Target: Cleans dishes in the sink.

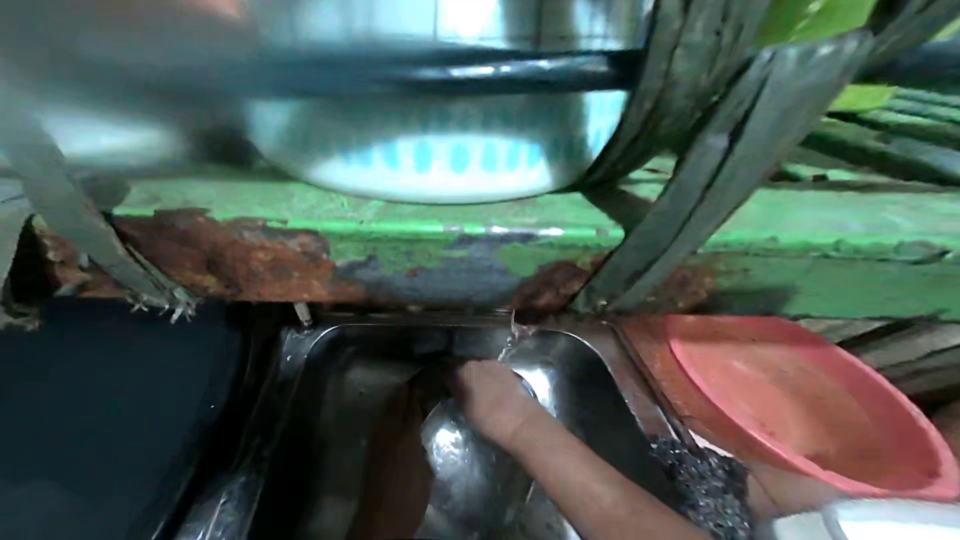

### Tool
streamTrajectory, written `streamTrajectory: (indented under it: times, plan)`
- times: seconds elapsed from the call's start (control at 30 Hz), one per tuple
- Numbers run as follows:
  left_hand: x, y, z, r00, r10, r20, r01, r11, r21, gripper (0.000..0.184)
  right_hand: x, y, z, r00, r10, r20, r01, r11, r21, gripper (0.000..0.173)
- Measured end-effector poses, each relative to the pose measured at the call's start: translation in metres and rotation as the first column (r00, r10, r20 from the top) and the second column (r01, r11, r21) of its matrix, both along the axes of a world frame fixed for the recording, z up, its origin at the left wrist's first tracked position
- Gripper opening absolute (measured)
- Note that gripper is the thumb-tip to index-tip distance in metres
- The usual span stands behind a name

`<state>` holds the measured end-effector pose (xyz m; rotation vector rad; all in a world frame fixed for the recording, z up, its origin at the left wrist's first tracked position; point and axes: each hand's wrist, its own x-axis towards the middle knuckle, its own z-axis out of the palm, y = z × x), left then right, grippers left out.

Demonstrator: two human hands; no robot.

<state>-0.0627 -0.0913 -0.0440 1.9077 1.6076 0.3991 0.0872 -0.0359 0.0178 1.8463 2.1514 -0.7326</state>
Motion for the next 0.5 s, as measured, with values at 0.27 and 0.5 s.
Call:
streamTrajectory:
  times: [0.27, 0.5]
  plan:
    - [-0.02, -0.046, -0.023, 0.947, 0.097, 0.305, -0.119, 0.991, 0.053, 0.068, 0.041, 0.027, -0.026, 0.969, -0.181, 0.168, 0.208, 0.965, -0.158, 0.044]
    - [0.003, 0.003, -0.007, 0.999, -0.024, 0.026, 0.021, 0.996, 0.092, 0.075, -0.011, 0.001, -0.014, 0.99, 0.08, -0.112, -0.065, 0.989, 0.136, 0.034]
